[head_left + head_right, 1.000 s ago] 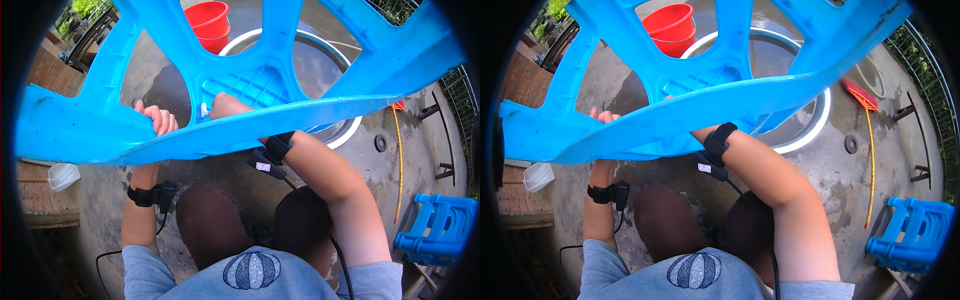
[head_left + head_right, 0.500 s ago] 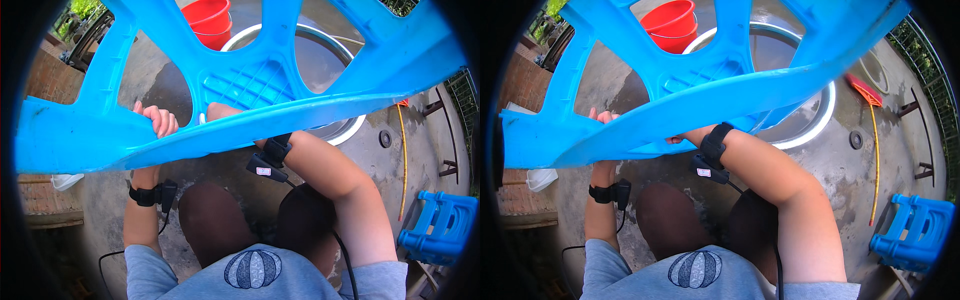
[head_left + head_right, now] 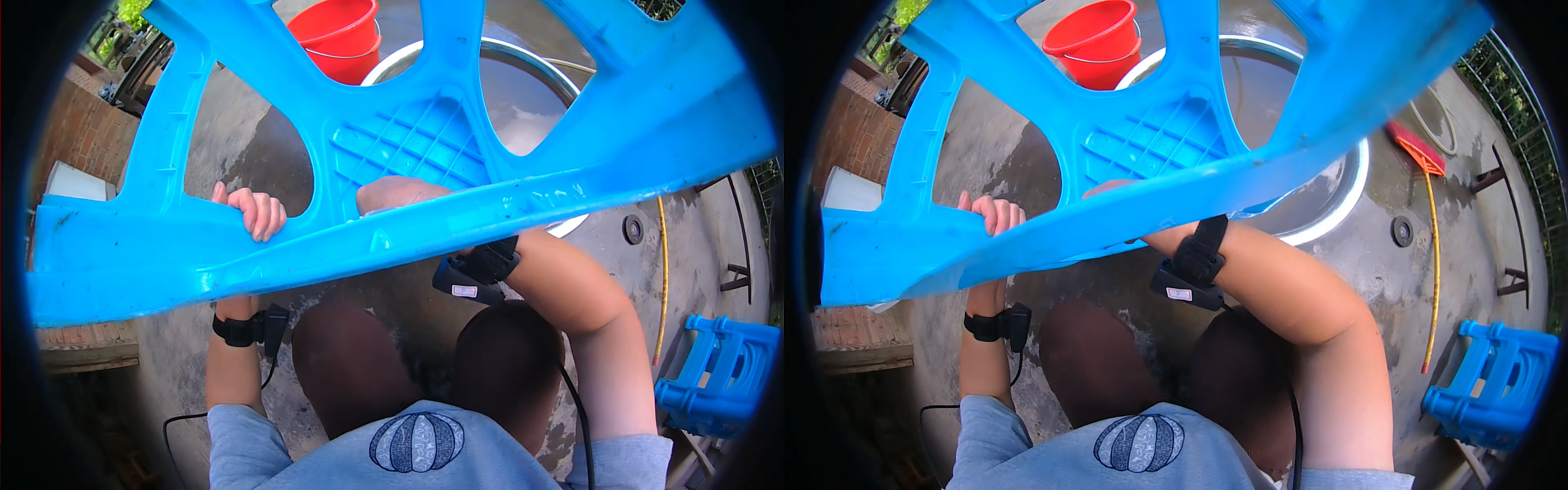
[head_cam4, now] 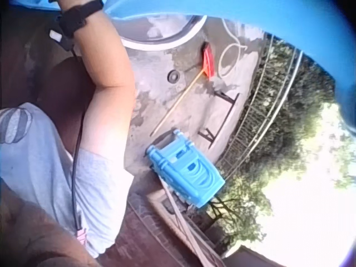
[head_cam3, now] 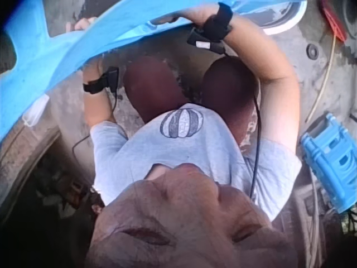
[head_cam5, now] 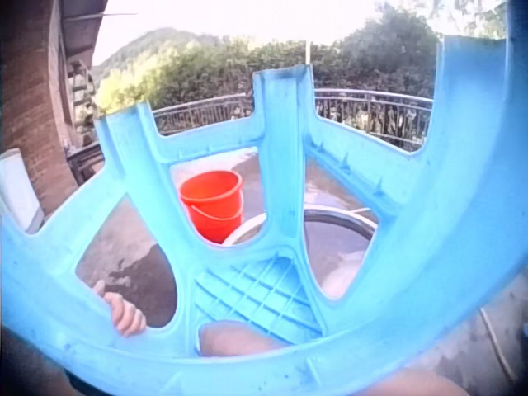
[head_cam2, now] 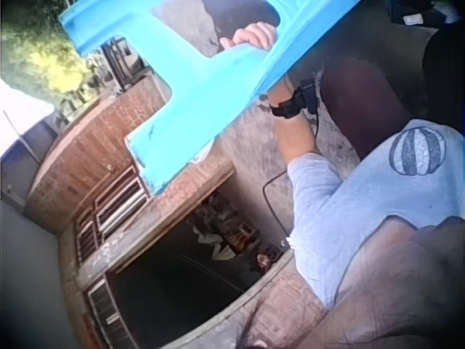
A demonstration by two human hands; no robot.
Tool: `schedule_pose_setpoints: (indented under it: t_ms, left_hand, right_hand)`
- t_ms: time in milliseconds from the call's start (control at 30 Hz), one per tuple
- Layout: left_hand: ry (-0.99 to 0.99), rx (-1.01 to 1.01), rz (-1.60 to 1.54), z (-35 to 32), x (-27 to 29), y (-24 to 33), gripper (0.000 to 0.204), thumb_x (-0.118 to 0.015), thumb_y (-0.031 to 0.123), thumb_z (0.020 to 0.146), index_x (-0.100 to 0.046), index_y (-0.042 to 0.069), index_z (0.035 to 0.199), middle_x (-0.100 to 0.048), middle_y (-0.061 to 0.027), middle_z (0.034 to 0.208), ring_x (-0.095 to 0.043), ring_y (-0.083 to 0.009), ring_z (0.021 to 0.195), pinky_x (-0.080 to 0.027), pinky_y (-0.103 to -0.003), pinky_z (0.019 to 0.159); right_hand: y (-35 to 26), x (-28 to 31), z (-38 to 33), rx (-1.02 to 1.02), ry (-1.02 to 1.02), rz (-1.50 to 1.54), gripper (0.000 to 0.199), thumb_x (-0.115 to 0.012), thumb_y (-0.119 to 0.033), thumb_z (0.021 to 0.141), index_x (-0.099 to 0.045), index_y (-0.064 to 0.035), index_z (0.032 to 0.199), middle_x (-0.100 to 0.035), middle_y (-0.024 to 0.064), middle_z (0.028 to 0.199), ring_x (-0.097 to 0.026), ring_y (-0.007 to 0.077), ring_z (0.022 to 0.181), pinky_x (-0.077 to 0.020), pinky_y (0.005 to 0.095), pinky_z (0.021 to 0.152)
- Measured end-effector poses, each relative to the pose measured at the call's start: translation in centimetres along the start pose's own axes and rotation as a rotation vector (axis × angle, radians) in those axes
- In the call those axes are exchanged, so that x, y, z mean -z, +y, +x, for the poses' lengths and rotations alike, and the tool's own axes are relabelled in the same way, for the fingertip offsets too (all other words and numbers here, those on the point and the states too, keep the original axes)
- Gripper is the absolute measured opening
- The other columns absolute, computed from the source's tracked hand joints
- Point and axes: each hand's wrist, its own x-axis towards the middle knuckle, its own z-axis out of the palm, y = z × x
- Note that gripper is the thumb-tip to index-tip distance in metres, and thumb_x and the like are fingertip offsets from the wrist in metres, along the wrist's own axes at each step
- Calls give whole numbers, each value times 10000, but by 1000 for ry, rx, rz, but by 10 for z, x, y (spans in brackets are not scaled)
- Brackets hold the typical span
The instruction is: Clean a blue plastic stool with water and a cloth.
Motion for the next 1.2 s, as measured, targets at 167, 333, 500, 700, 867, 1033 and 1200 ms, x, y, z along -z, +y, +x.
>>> schedule_pose_setpoints:
  t_ms: [167, 333, 500, 700, 867, 1033, 1200]
  left_hand:
    - [124, 5, 2, 13, -30, -3, 654, -165, 406, 1150, -469, 109, 654, -456, -55, 578, -410, -177, 579, -390, -348, 627]
    - [360, 13, 50, 24, -44, -5, 636, -202, 416, 1151, -450, 116, 648, -436, -30, 574, -403, -169, 575, -397, -356, 599]
    - [352, -523, 1231, 34, -24, -17, 279, -533, 302, 1072, -641, 56, 1001, -678, -79, 950, -648, -180, 854, -548, -329, 759]
    - [339, -293, 1080, 62, -72, 3, 415, -573, 378, 1052, -684, 12, 1212, -728, -115, 1090, -706, -197, 1010, -574, -312, 843]
    - [321, -10, 350, 82, -92, 13, 653, -405, 581, 1090, -566, 15, 1373, -673, -130, 1225, -670, -201, 1097, -558, -339, 930]
    - [404, -35, 442, 91, -111, 7, 691, -360, 585, 1098, -681, -17, 1207, -735, -123, 1036, -710, -167, 972, -565, -314, 864]
    - [412, 16, 399, 99, -132, 7, 711, -349, 597, 1099, -672, -22, 1234, -736, -126, 1052, -712, -180, 978, -563, -320, 882]
  right_hand:
    - [0, -8, 10, 60, 142, -68, 296, -716, -254, 873, -717, 41, 859, -633, 214, 713, -692, 314, 711, -508, 434, 640]
    - [-41, 2, -4, -202, -11, -765, 184, -609, -7, 852, -764, -62, 933, -748, 179, 953, -719, 379, 866, -561, 463, 720]
    - [-20, 22, -37, -29, 551, -837, 153, -631, -33, 842, -759, -66, 919, -741, 181, 921, -718, 377, 853, -556, 481, 713]
    - [-64, 50, -76, -463, 192, -787, 273, -761, -190, 840, -823, -166, 1105, -763, 151, 882, -727, 334, 833, -568, 441, 753]
    - [-25, 56, -53, -547, -166, -950, 270, -736, -137, 820, -832, -184, 1067, -774, 138, 885, -749, 322, 842, -582, 419, 746]
    - [11, 67, -49, -663, -198, -1207, 218, -671, -68, 800, -821, -144, 939, -784, 129, 930, -765, 315, 898, -600, 444, 743]
    - [20, 64, -54, -596, -105, -1067, 175, -656, -105, 842, -809, -118, 925, -790, 114, 955, -772, 311, 919, -611, 437, 752]
